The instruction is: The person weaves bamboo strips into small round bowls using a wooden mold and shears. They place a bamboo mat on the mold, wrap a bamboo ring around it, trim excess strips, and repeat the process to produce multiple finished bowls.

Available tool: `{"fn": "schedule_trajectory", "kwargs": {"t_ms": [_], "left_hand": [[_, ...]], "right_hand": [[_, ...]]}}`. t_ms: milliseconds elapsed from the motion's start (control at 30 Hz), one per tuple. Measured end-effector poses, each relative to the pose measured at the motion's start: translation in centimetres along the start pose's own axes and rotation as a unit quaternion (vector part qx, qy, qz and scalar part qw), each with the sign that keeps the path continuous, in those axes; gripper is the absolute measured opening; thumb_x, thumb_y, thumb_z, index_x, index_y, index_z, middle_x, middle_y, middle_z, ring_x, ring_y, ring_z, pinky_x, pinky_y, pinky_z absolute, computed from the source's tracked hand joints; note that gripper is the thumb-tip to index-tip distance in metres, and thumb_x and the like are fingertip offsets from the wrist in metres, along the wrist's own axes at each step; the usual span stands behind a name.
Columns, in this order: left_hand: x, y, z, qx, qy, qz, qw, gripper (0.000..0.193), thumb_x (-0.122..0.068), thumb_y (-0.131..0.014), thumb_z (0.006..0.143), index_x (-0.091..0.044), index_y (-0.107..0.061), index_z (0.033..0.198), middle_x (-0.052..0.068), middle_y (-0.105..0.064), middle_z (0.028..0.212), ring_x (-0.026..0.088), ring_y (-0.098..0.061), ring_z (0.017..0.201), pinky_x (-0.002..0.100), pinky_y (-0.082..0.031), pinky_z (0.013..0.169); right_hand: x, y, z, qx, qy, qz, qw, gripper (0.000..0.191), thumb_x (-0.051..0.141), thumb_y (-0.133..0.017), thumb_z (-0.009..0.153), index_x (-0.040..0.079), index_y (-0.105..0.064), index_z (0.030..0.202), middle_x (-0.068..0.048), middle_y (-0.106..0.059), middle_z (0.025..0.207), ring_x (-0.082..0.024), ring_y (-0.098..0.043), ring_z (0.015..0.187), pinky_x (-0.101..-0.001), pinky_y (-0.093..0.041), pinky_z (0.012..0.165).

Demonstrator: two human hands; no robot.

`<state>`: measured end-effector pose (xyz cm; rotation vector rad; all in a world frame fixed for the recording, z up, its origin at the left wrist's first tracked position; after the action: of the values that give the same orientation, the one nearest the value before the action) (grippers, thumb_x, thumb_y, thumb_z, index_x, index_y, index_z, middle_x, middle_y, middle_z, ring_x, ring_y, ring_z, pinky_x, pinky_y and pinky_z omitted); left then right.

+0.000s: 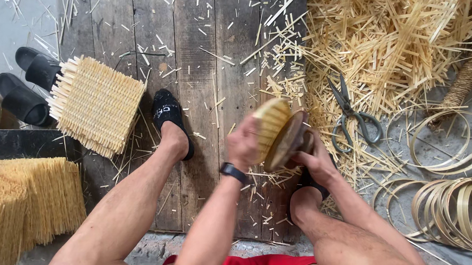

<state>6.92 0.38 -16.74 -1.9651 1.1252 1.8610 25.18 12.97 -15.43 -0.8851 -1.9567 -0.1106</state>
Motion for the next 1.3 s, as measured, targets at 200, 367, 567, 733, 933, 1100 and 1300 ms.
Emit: {"fn": "schedule_trajectory", "kwargs": {"t_ms": [200, 367, 567, 733, 933, 1100, 1300], "left_hand": [[6.4, 8.5, 1.5, 0.166, 0.243, 0.234, 0.927, 0.034, -0.029, -0.063, 0.102, 0.002, -0.072, 0.113, 0.022, -0.076, 0.099, 0.036, -0.075, 0.092, 0.049, -0.061, 0.081], [5.3, 10.0, 5.1, 0.081, 0.464, -0.045, 0.881, 0.029, -0.011, -0.066, 0.094, 0.009, -0.065, 0.115, 0.02, -0.072, 0.095, 0.041, -0.073, 0.086, 0.055, -0.062, 0.082], [1.6, 6.0, 7.3, -0.119, 0.255, -0.405, 0.87, 0.023, -0.023, -0.061, 0.096, -0.008, -0.061, 0.113, 0.01, -0.076, 0.094, 0.022, -0.074, 0.085, 0.036, -0.058, 0.074], [1.9, 0.0, 2.0, 0.049, 0.372, -0.251, 0.892, 0.03, -0.032, -0.07, 0.099, -0.003, -0.075, 0.103, 0.007, -0.076, 0.095, 0.014, -0.07, 0.081, 0.031, -0.057, 0.074], [2.8, 7.2, 6.8, 0.102, 0.104, 0.06, 0.987, 0.038, -0.031, -0.075, 0.091, -0.001, -0.076, 0.114, 0.011, -0.079, 0.089, 0.016, -0.071, 0.08, 0.033, -0.058, 0.075], [1.8, 22.0, 12.6, -0.123, -0.019, 0.387, 0.914, 0.058, -0.011, -0.08, 0.081, -0.01, -0.061, 0.135, 0.014, -0.062, 0.134, 0.034, -0.056, 0.126, 0.044, -0.043, 0.109], [3.2, 33.0, 13.1, -0.068, 0.221, 0.5, 0.835, 0.065, -0.033, -0.094, 0.07, -0.003, -0.066, 0.12, 0.022, -0.06, 0.129, 0.037, -0.058, 0.122, 0.044, -0.049, 0.102]], "right_hand": [[-2.3, 3.6, -2.5, 0.081, 0.059, 0.138, 0.985, 0.079, 0.029, -0.072, 0.08, -0.002, -0.043, 0.146, -0.013, -0.063, 0.128, -0.025, -0.06, 0.119, -0.0383, -0.051, 0.101], [-5.2, 6.4, -2.0, 0.036, 0.039, 0.15, 0.987, 0.069, 0.024, -0.07, 0.082, -0.002, -0.05, 0.142, -0.012, -0.067, 0.119, -0.025, -0.064, 0.103, -0.0393, -0.053, 0.084], [-6.1, 4.4, 0.1, 0.045, 0.044, 0.209, 0.976, 0.061, 0.027, -0.066, 0.091, -0.002, -0.05, 0.142, -0.013, -0.065, 0.125, -0.025, -0.064, 0.112, -0.0407, -0.053, 0.094], [-3.4, -0.3, 2.3, 0.043, -0.009, 0.25, 0.967, 0.067, 0.046, -0.054, 0.09, 0.008, -0.044, 0.144, -0.009, -0.064, 0.134, -0.026, -0.062, 0.124, -0.0477, -0.056, 0.1], [-1.7, -2.5, 4.8, 0.026, -0.035, 0.093, 0.995, 0.051, 0.036, -0.05, 0.099, -0.002, -0.051, 0.132, -0.02, -0.07, 0.115, -0.033, -0.073, 0.1, -0.0457, -0.062, 0.076], [-3.9, -2.3, 5.5, -0.011, -0.07, -0.006, 0.997, 0.024, 0.017, -0.058, 0.101, -0.003, -0.057, 0.114, -0.019, -0.072, 0.101, -0.029, -0.075, 0.089, -0.0361, -0.061, 0.067], [-5.3, -1.1, 4.3, -0.033, -0.104, -0.007, 0.994, 0.021, 0.019, -0.058, 0.103, -0.002, -0.059, 0.107, -0.018, -0.074, 0.096, -0.024, -0.072, 0.082, -0.0333, -0.058, 0.067]]}}
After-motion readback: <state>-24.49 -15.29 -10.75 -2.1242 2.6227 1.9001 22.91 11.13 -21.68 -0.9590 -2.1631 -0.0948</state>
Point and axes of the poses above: each hand's wrist, its own z-axis towards the middle knuckle, its own y-axis out of the back of the hand, x = y × z, the point moved 1 cm from there along z, towards the middle knuckle
